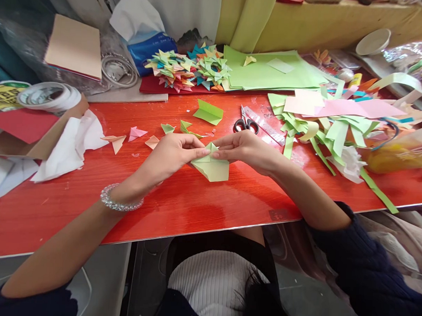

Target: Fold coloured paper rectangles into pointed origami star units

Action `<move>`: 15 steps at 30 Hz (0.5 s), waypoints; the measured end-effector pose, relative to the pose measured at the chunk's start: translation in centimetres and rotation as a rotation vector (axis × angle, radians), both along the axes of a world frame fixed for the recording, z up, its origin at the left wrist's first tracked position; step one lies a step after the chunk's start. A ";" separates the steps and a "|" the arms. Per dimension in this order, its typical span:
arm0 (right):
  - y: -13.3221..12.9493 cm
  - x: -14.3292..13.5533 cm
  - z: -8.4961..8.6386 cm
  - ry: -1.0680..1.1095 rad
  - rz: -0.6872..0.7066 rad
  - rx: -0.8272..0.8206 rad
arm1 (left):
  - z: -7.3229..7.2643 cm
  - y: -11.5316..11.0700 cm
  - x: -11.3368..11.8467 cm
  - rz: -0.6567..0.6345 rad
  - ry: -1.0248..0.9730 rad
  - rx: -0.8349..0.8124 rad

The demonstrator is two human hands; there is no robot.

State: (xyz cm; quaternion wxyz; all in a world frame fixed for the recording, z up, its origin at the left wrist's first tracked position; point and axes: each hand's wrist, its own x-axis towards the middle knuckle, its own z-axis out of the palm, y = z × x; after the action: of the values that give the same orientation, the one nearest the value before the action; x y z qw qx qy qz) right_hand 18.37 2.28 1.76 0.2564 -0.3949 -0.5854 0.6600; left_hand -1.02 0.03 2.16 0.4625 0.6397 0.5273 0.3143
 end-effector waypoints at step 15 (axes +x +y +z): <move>0.5 0.5 -0.1 -0.092 -0.064 0.218 | -0.4 0.1 0.1 0.210 -0.281 0.072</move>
State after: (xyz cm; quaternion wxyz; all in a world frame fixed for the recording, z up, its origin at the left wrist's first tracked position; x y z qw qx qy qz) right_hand 18.84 2.79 1.66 0.2917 -0.4132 -0.6518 0.5651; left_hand -0.89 0.15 1.79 0.4730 0.5470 0.5097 0.4660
